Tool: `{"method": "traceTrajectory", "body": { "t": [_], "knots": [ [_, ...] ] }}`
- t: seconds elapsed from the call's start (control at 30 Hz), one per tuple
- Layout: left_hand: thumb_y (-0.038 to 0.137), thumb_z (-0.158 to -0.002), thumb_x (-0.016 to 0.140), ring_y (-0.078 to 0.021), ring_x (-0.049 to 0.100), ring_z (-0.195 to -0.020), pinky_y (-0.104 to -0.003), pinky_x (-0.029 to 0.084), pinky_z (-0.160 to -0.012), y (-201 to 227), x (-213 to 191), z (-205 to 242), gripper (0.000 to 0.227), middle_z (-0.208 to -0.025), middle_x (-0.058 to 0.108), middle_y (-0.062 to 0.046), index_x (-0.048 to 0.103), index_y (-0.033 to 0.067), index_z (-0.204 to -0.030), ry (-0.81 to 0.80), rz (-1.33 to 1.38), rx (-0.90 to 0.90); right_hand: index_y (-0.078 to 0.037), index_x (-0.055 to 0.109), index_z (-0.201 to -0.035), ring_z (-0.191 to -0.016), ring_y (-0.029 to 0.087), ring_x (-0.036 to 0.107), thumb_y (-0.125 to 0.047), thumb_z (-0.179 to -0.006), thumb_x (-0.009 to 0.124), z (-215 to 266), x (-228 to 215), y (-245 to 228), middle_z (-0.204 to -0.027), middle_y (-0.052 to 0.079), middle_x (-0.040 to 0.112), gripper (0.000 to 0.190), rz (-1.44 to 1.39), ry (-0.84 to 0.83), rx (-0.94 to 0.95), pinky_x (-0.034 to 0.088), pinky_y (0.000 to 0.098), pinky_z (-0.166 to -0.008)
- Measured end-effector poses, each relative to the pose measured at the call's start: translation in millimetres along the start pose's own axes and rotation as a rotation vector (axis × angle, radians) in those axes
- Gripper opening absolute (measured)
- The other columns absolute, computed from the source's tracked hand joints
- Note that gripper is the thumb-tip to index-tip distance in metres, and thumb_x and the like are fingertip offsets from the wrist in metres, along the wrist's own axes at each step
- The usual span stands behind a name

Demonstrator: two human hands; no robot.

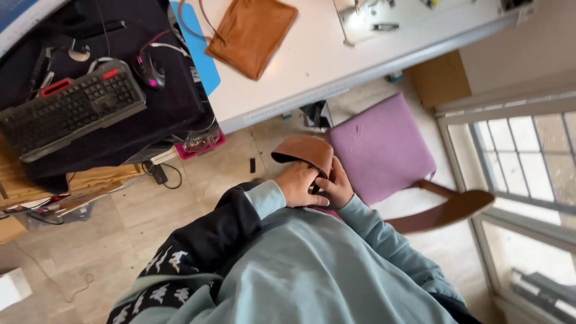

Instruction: Trimming leather edges with scissors and fitting a fabric lining into a leather bag.

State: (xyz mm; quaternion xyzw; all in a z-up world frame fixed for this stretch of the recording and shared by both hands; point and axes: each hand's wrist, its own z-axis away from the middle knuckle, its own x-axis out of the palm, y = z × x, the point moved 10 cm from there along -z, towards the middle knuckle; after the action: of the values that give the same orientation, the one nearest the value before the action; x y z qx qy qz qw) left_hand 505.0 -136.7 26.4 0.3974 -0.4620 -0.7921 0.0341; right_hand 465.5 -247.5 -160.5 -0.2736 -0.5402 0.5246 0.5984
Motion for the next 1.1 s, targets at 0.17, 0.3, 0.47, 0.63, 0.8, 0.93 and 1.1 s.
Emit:
{"method": "traceTrajectory", "body": {
  "t": [0.17, 0.3, 0.47, 0.63, 0.8, 0.93, 1.1],
  "knots": [
    [0.053, -0.081, 0.075, -0.0427, 0.068, -0.109, -0.05, 0.056, -0.093, -62.7, -55.7, -52.3, 0.044, -0.105, 0.073, -0.018, 0.074, 0.0133, -0.098, 0.15, 0.231, -0.195, -0.001, 0.05, -0.137, -0.094, 0.029, 0.065, -0.009, -0.08, 0.081, -70.1, -38.8, -68.6, -0.11, 0.018, 0.065, 0.066, -0.089, 0.125, -0.025, 0.06, 0.0437, -0.078],
    [0.036, -0.087, 0.078, -0.0205, 0.076, -0.098, -0.034, 0.06, -0.089, -245.3, -113.9, -69.4, 0.035, -0.118, 0.077, -0.003, 0.076, 0.0209, -0.118, 0.75, 0.509, -0.631, 0.0, 0.05, -0.136, -0.086, 0.026, 0.068, -0.013, -0.082, 0.079, -127.0, -62.3, -113.7, -0.103, 0.016, 0.065, 0.063, -0.056, 0.155, -0.05, 0.063, 0.0413, -0.072],
    [0.051, -0.082, 0.081, -0.0331, 0.059, -0.131, -0.05, 0.048, -0.114, -379.6, -114.4, -57.9, 0.083, -0.136, 0.054, -0.01, 0.045, 0.018, -0.149, 1.03, 0.58, -1.221, 0.0, 0.049, -0.13, -0.083, 0.031, 0.067, -0.019, -0.083, 0.084, -159.6, -60.2, -153.6, -0.1, 0.02, 0.063, 0.062, 0.104, 0.155, 0.021, 0.065, 0.0447, -0.07],
    [0.047, -0.088, 0.082, -0.0325, 0.051, -0.139, -0.059, 0.037, -0.118, -367.5, -139.0, -74.8, 0.094, -0.143, 0.049, -0.011, 0.026, 0.0153, -0.157, 0.914, 0.625, -1.414, -0.002, 0.047, -0.129, -0.107, 0.042, 0.066, -0.033, -0.079, 0.091, -198.2, -36.0, -201.4, -0.114, 0.029, 0.064, 0.074, 0.627, 0.168, 0.029, 0.056, 0.0565, -0.09],
    [0.016, -0.094, 0.075, -0.0384, 0.061, -0.13, -0.056, 0.049, -0.111, -392.4, -135.0, -69.6, 0.074, -0.138, 0.06, -0.017, 0.029, 0.0132, -0.152, 1.096, 0.565, -1.376, -0.007, 0.038, -0.144, -0.118, 0.053, 0.061, -0.041, -0.077, 0.086, -262.8, -0.3, -233.2, -0.127, 0.032, 0.06, 0.09, 1.259, 0.129, 0.158, 0.053, 0.0631, -0.101],
    [0.022, -0.098, 0.071, -0.0302, 0.066, -0.126, -0.05, 0.054, -0.106, -414.3, -122.6, -52.3, 0.053, -0.133, 0.067, -0.005, 0.045, 0.0239, -0.144, 1.08, 0.524, -1.348, -0.008, 0.043, -0.141, -0.115, 0.046, 0.063, -0.047, -0.076, 0.08, -325.2, -12.9, -190.7, -0.12, 0.024, 0.062, 0.084, 1.606, 0.078, 0.075, 0.052, 0.0587, -0.095],
    [0.01, -0.105, 0.056, -0.0439, 0.06, -0.124, -0.056, 0.049, -0.107, -370.1, -145.9, -30.0, 0.013, -0.125, 0.065, -0.02, 0.058, 0.0064, -0.117, 1.126, 0.545, -1.099, -0.014, 0.045, -0.129, -0.123, 0.041, 0.057, -0.039, -0.064, 0.082, -365.8, -28.1, -146.8, -0.125, 0.016, 0.057, 0.079, 1.332, 0.047, 0.2, 0.049, 0.0527, -0.102]
  ]
}}
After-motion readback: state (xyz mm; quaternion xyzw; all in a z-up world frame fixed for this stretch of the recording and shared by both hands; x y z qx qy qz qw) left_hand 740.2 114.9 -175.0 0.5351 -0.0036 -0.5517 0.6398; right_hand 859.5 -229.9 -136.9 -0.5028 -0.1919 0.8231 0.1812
